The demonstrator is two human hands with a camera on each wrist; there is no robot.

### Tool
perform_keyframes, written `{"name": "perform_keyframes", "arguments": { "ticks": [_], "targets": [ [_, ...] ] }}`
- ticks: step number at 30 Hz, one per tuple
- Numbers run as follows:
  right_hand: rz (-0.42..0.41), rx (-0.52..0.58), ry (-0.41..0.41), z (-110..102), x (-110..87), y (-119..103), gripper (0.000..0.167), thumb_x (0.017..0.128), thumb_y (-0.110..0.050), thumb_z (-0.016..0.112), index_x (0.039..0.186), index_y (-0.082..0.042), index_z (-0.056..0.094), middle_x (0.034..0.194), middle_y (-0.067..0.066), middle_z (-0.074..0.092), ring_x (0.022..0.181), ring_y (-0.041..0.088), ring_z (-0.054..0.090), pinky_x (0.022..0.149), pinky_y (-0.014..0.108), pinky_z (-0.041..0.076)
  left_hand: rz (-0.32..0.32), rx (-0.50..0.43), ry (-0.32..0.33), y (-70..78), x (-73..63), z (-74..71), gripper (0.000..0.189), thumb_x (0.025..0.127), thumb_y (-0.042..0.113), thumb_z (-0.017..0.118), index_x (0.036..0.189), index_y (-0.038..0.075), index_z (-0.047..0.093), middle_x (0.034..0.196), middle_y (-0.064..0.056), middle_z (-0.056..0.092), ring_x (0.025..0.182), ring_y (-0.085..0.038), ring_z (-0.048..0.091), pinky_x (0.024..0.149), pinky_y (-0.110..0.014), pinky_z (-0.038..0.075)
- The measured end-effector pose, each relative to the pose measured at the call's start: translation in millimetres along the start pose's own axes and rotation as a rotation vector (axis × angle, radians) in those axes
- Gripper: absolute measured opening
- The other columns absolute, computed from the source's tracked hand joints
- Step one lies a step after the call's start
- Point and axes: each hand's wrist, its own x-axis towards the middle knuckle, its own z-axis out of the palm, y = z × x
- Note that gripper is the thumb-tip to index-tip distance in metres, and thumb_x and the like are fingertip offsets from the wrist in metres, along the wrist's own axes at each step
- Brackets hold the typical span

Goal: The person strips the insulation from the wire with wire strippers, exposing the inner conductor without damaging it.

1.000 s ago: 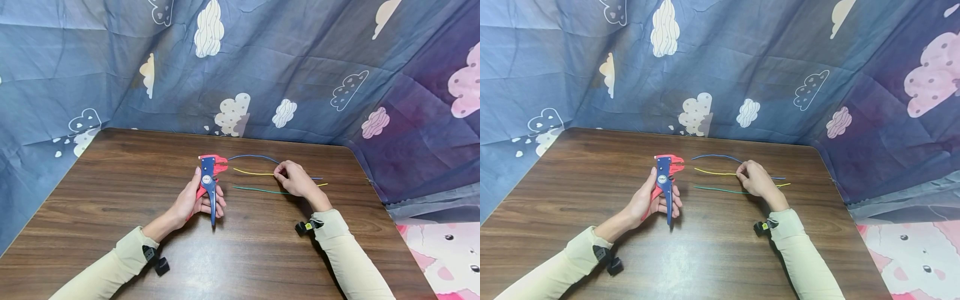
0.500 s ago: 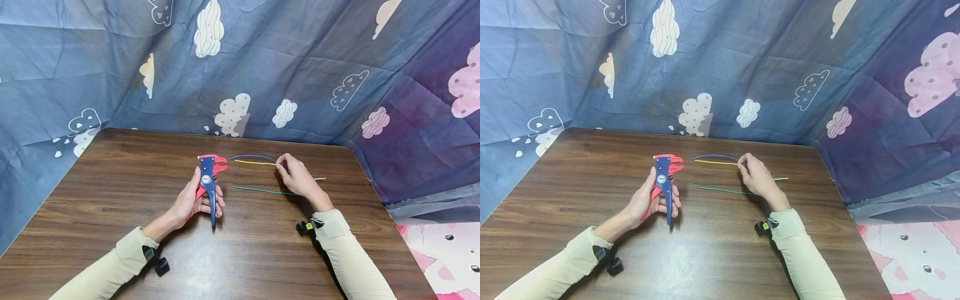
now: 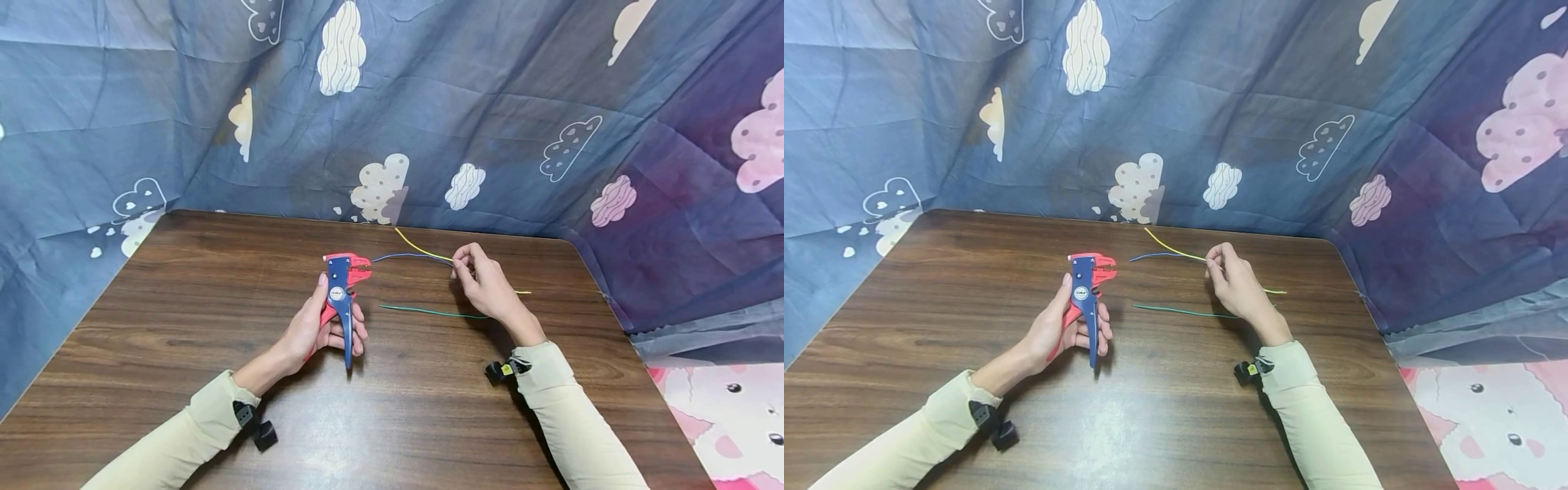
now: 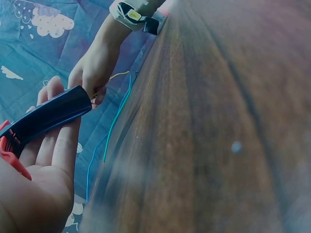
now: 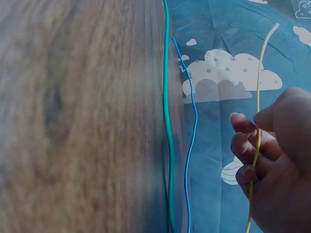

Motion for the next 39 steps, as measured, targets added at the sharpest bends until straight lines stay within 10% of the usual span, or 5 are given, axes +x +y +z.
{"name": "perform_keyframes", "arguments": {
  "ticks": [11, 39],
  "targets": [
    [0.0, 0.024, 0.024, -2, 0.6, -8, 0.024, 0.112, -0.037, 0.063, 0.117, -0.018, 0.078, 0.073, -0.003, 0.058, 0.062, 0.014, 0.051, 0.057, 0.027, 0.043, 0.014, 0.005, 0.001, -1.4, 0.6, -0.7, 0.096, 0.109, 0.076, 0.01, 0.122, -0.008, 0.055, 0.097, -0.011, 0.08, 0.078, -0.023, 0.081, 0.081, -0.046, 0.069],
    [-0.077, 0.112, 0.038, 1, -2.3, -36, 0.018, 0.112, -0.032, 0.064, 0.099, -0.032, 0.077, 0.063, -0.005, 0.046, 0.052, 0.012, 0.039, 0.048, 0.028, 0.032, 0.097, 0.007, 0.024, -1.2, 0.2, -0.7, 0.093, 0.11, 0.073, 0.008, 0.114, -0.004, 0.06, 0.093, -0.01, 0.08, 0.077, -0.024, 0.082, 0.078, -0.043, 0.069]
  ]
}}
